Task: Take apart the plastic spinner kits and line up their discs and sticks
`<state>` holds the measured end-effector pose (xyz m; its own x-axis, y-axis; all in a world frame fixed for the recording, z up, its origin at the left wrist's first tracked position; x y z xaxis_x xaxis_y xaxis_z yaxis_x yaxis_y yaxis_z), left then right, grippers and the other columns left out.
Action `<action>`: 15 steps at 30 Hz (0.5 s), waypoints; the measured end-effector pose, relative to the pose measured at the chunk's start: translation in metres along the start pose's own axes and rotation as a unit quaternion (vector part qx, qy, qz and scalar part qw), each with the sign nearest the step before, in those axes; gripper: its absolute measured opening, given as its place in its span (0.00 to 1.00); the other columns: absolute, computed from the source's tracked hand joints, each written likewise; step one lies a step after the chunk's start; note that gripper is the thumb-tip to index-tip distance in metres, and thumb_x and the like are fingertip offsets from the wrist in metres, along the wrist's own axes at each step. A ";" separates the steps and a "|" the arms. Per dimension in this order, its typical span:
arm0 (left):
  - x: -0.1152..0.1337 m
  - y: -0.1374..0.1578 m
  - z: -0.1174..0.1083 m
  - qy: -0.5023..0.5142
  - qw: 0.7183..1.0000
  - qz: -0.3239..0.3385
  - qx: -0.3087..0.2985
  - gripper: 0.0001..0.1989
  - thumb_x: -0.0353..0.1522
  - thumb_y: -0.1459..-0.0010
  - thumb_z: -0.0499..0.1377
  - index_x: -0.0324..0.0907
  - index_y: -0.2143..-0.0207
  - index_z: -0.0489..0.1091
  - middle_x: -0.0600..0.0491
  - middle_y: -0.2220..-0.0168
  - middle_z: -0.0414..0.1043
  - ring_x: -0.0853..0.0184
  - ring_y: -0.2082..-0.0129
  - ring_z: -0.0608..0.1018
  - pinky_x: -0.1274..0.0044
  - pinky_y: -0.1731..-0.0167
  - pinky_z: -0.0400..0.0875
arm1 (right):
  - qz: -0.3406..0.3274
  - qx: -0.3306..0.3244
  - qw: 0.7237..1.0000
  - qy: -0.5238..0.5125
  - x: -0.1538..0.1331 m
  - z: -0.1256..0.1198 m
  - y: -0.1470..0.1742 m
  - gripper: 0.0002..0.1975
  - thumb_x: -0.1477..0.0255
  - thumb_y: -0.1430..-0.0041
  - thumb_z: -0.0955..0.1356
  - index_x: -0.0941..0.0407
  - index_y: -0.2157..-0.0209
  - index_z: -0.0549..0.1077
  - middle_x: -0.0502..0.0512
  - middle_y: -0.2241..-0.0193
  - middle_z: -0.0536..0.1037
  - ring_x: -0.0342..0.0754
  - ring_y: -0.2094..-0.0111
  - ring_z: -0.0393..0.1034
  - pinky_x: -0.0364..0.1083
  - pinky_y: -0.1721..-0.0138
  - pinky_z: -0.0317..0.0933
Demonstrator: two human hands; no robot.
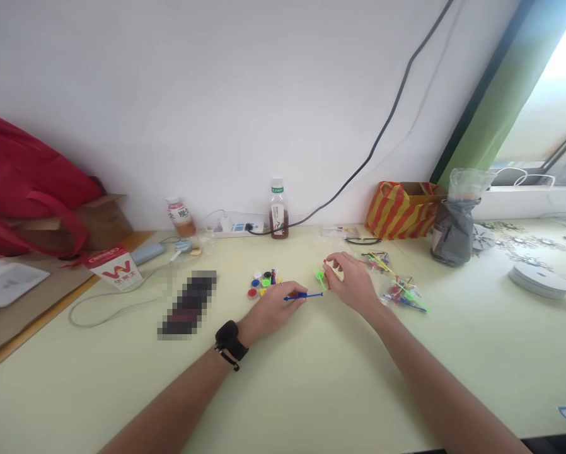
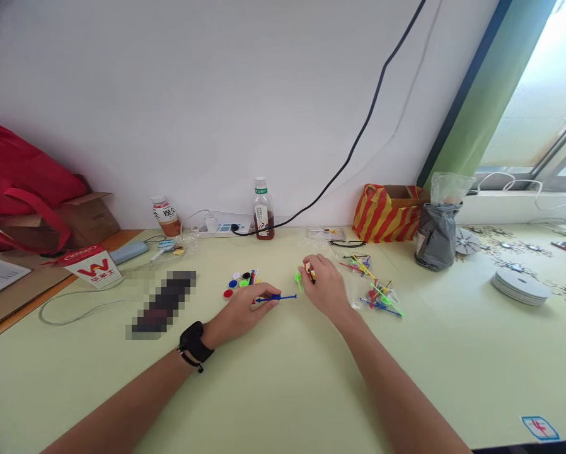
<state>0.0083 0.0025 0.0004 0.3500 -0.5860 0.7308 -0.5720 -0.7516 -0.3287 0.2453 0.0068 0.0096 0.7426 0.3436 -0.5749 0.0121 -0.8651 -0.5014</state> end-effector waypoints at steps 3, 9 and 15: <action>0.004 0.003 0.001 -0.052 0.996 0.028 -0.063 0.12 0.37 0.29 0.56 0.47 0.49 0.76 0.48 0.48 0.79 0.59 0.47 0.78 0.66 0.45 0.73 | 0.005 -0.009 0.991 0.132 0.014 0.002 0.001 0.10 0.66 0.31 0.65 0.55 0.55 0.75 0.61 0.58 0.77 0.58 0.54 0.71 0.53 0.53 0.61; 0.006 0.002 0.001 -0.117 0.986 0.093 -0.081 0.13 0.35 0.29 0.56 0.51 0.48 0.78 0.49 0.37 0.71 0.54 0.35 0.69 0.58 0.36 0.65 | -0.020 -0.121 0.985 0.120 0.017 0.011 0.006 0.11 0.69 0.31 0.65 0.53 0.51 0.76 0.59 0.57 0.77 0.56 0.53 0.71 0.51 0.53 0.62; -0.002 0.003 0.002 -0.158 0.986 0.061 0.002 0.27 0.40 0.32 0.59 0.50 0.33 0.63 0.46 0.33 0.66 0.53 0.33 0.66 0.57 0.33 0.60 | -0.086 -0.200 0.976 -0.032 0.002 0.006 0.005 0.13 0.72 0.32 0.64 0.53 0.51 0.78 0.58 0.58 0.78 0.52 0.57 0.73 0.50 0.53 0.65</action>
Point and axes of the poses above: each hand's wrist, its own y-axis away from the middle knuckle, its own z-axis out of the palm, x = y × z, the point moved 1 cm from there along -y, towards the middle knuckle
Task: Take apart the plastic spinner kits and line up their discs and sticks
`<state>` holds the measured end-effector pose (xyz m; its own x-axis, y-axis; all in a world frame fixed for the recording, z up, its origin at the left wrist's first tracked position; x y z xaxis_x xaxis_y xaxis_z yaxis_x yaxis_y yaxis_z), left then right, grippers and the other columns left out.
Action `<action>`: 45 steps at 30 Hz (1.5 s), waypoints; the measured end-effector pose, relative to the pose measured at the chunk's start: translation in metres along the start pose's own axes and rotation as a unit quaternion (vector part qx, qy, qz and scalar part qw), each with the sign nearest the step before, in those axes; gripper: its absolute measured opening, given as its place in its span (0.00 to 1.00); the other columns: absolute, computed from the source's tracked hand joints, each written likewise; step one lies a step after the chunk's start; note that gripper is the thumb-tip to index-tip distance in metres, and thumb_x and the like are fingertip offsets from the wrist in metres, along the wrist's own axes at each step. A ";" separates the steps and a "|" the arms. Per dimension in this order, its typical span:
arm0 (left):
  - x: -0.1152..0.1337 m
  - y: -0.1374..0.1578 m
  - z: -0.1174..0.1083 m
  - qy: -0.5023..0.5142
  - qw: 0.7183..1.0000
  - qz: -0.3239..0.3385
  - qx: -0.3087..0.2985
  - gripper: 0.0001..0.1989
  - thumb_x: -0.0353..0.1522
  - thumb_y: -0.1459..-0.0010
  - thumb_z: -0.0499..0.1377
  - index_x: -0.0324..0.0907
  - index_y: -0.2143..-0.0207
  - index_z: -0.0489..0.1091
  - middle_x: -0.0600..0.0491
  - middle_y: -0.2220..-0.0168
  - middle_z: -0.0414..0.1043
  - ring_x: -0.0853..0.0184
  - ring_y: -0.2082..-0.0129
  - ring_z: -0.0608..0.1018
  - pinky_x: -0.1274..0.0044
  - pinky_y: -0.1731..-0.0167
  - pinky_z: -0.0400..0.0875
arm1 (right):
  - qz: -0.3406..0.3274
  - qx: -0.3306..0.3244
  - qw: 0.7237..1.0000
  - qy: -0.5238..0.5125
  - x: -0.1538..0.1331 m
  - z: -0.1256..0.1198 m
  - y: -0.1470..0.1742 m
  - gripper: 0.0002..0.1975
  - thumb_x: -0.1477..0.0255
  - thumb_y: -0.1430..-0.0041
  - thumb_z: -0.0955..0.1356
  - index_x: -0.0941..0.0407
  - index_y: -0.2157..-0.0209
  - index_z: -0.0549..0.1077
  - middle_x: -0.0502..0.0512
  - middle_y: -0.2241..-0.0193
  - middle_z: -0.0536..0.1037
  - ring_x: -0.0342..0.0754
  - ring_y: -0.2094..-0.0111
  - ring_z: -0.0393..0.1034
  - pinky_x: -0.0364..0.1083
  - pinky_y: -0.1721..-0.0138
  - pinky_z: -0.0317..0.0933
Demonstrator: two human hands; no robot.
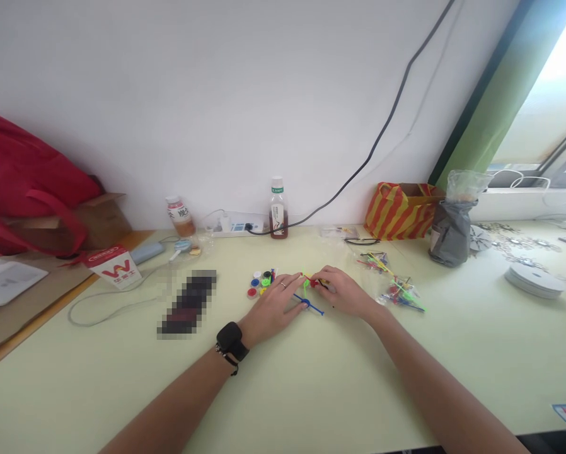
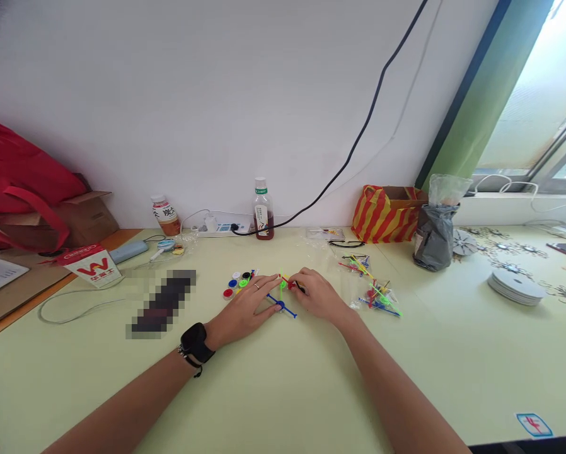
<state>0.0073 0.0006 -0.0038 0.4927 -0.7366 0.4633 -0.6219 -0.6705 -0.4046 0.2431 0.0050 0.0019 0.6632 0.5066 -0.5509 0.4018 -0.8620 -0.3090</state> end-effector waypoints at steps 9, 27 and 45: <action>-0.001 0.001 0.001 0.052 0.998 -0.016 -0.019 0.21 0.39 0.31 0.58 0.49 0.37 0.69 0.45 0.42 0.74 0.53 0.40 0.73 0.61 0.40 0.69 | 0.067 -0.009 0.990 -0.125 0.004 0.003 -0.002 0.14 0.66 0.34 0.67 0.55 0.50 0.76 0.56 0.62 0.80 0.48 0.66 0.75 0.47 0.65 0.69; 0.000 0.000 0.010 0.117 0.991 -0.056 -0.023 0.20 0.37 0.32 0.60 0.49 0.40 0.72 0.47 0.35 0.69 0.54 0.35 0.71 0.61 0.34 0.64 | 0.113 -0.074 0.984 -0.115 0.002 -0.015 0.008 0.29 0.61 0.52 0.79 0.51 0.48 0.76 0.55 0.59 0.79 0.51 0.61 0.74 0.48 0.61 0.70; -0.009 -0.010 -0.019 0.020 0.995 -0.085 0.050 0.24 0.42 0.34 0.60 0.48 0.38 0.68 0.48 0.32 0.64 0.57 0.32 0.67 0.63 0.31 0.60 | 0.085 0.115 0.990 -0.002 0.027 -0.020 -0.008 0.18 0.57 0.35 0.68 0.53 0.50 0.77 0.59 0.53 0.81 0.55 0.52 0.75 0.50 0.57 0.70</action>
<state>-0.0026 0.0154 0.0107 0.5600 -0.6087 0.5621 -0.4671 -0.7923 -0.3926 0.2698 0.0260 0.0052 0.7066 0.3544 -0.6124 0.1298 -0.9158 -0.3802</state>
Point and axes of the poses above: each hand's wrist, its own y-axis away from the middle knuckle, its own z-axis out of the palm, x = y × z, the point moved 1 cm from there along -y, towards the middle knuckle
